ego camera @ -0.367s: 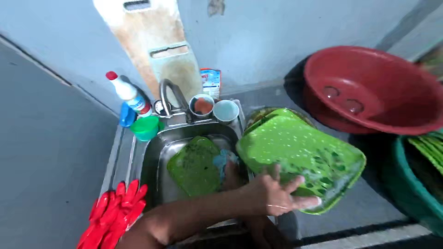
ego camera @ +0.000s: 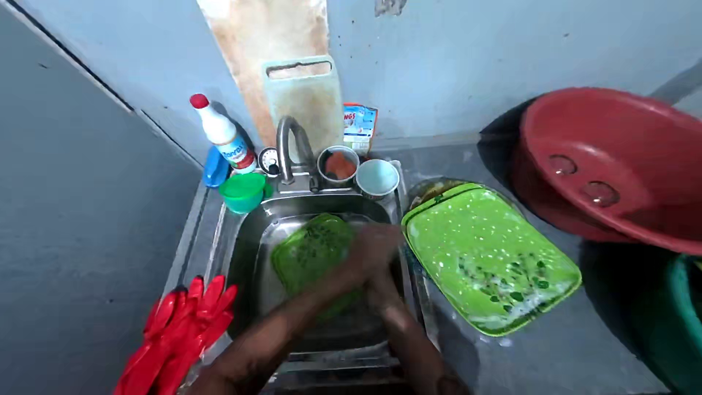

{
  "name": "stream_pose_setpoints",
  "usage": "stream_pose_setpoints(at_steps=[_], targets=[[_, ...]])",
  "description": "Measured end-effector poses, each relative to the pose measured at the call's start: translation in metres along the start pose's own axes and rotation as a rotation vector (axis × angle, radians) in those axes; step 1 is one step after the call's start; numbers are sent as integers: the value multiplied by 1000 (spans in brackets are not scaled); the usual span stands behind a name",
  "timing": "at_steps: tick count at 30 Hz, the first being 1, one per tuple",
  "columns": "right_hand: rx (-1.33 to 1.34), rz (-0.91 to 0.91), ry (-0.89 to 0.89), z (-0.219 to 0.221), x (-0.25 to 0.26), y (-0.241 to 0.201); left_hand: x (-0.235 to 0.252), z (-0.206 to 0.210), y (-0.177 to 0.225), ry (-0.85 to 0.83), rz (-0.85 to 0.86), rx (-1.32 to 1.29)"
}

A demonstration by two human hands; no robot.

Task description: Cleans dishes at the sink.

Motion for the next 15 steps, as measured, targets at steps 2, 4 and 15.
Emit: stream_pose_setpoints(at_steps=[2,4,15], targets=[[-157,-74,58,23,14,-41,-5,-26,-72,171,-279,-3],[-357,-135,29,36,27,-77,-21,-33,-142,131,-485,135],[-1669,-649,16,48,170,-120,-75,3,-220,-63,-818,22]])
Point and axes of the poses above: each hand's wrist, its own x-axis towards the middle knuckle, its own z-axis out of the palm, y = z × x, the point moved 1 cm from there along x, towards the middle knuckle, and after that the axes turned 1 degree about x, right-handed, at the moved point
